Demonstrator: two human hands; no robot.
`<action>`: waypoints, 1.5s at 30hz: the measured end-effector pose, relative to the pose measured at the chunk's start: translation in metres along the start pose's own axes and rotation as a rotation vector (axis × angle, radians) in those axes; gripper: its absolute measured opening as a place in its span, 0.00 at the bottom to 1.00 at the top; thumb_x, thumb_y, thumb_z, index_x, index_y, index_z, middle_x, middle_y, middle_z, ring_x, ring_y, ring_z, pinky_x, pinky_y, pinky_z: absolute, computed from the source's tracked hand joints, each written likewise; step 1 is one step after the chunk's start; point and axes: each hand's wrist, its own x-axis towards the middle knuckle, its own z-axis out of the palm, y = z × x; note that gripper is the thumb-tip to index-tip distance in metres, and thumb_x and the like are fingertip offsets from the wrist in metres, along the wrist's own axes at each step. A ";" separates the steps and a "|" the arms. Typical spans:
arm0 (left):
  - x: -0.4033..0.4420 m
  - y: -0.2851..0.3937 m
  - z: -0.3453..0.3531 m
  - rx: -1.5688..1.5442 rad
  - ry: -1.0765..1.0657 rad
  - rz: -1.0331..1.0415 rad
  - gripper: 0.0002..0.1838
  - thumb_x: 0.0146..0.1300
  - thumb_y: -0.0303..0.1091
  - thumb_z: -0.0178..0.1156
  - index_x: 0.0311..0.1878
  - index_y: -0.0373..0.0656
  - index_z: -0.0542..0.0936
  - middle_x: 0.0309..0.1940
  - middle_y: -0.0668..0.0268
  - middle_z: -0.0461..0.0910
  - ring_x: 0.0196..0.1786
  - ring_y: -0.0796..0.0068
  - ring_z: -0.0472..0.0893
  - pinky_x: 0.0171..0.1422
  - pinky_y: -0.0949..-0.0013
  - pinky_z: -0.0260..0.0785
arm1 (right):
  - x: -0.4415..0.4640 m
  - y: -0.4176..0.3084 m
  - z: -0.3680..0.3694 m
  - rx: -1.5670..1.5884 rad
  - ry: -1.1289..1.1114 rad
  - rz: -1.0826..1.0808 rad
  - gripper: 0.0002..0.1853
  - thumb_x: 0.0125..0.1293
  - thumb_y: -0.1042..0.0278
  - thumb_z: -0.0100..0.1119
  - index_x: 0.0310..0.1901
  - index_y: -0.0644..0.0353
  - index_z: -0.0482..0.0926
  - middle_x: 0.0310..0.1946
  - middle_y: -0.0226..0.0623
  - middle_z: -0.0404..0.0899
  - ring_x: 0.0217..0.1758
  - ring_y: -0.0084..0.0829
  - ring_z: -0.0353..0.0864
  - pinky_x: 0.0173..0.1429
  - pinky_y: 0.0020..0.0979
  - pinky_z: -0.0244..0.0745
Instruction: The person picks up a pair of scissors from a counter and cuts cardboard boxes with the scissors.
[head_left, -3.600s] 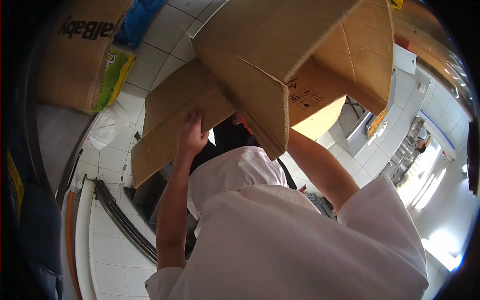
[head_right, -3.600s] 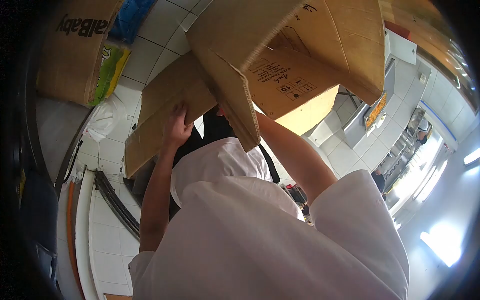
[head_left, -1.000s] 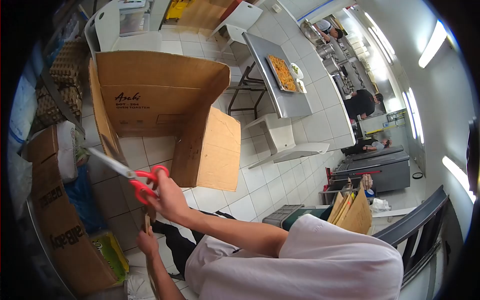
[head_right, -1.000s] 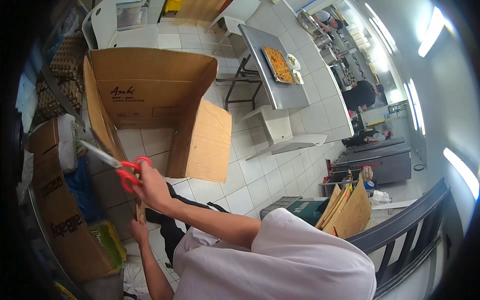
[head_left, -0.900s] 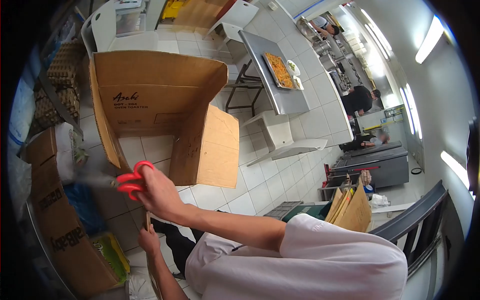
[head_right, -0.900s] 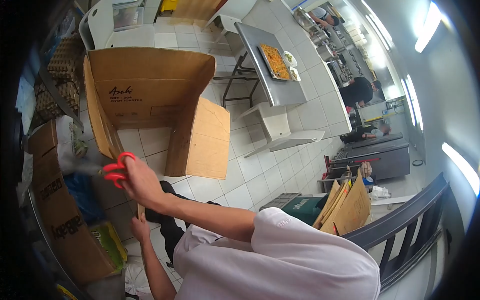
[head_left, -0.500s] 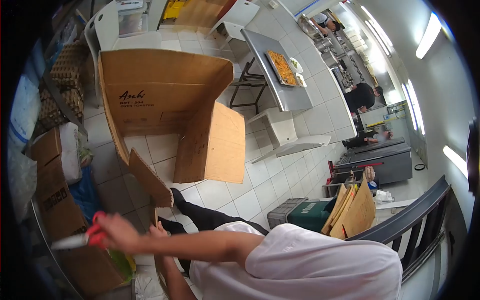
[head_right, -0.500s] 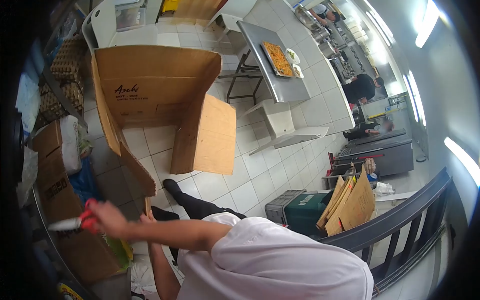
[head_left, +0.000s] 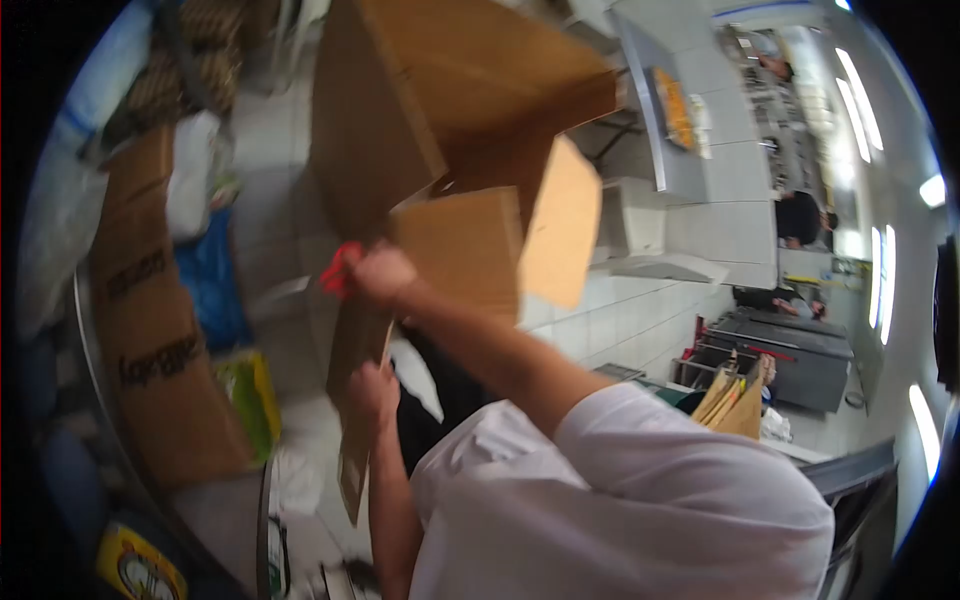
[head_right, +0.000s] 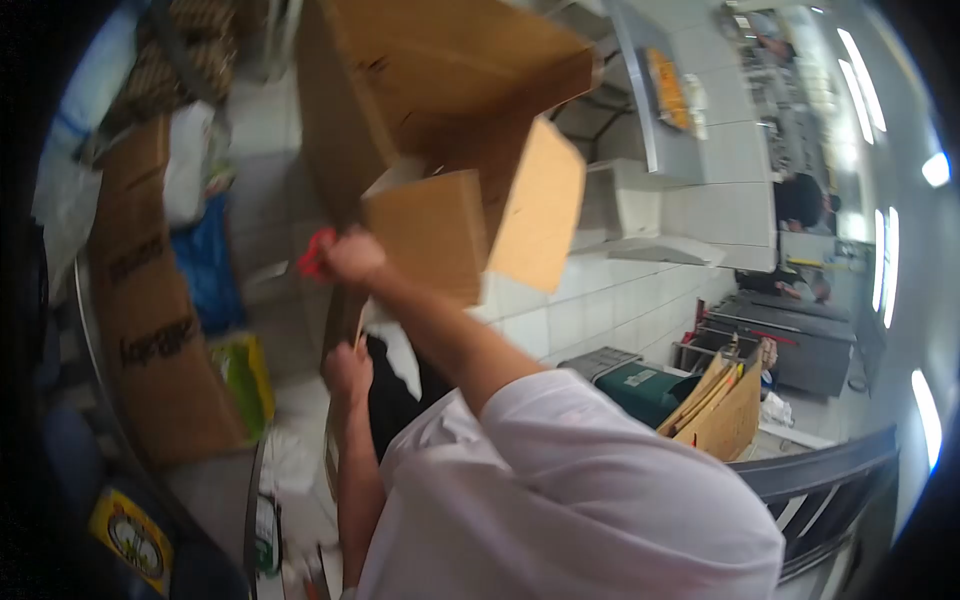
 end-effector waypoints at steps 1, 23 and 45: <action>0.003 -0.006 0.003 -0.001 0.053 0.014 0.24 0.66 0.52 0.59 0.35 0.35 0.84 0.31 0.41 0.82 0.40 0.38 0.82 0.46 0.45 0.74 | 0.008 0.001 0.012 -0.078 0.058 0.096 0.18 0.63 0.56 0.59 0.46 0.61 0.72 0.34 0.45 0.85 0.40 0.45 0.85 0.47 0.43 0.78; 0.008 -0.039 0.085 -0.096 -0.058 -0.058 0.15 0.58 0.34 0.65 0.48 0.40 0.79 0.37 0.47 0.83 0.41 0.43 0.83 0.47 0.47 0.76 | -0.029 0.019 0.126 0.217 -0.495 0.412 0.28 0.70 0.46 0.50 0.55 0.67 0.68 0.47 0.59 0.81 0.51 0.56 0.82 0.54 0.51 0.76; 0.019 -0.105 0.048 -0.057 -0.499 0.162 0.18 0.55 0.42 0.72 0.43 0.38 0.86 0.32 0.44 0.82 0.44 0.44 0.82 0.52 0.50 0.74 | -0.132 0.018 0.179 0.465 -0.483 0.425 0.23 0.74 0.48 0.48 0.48 0.66 0.66 0.41 0.64 0.79 0.47 0.63 0.79 0.51 0.54 0.72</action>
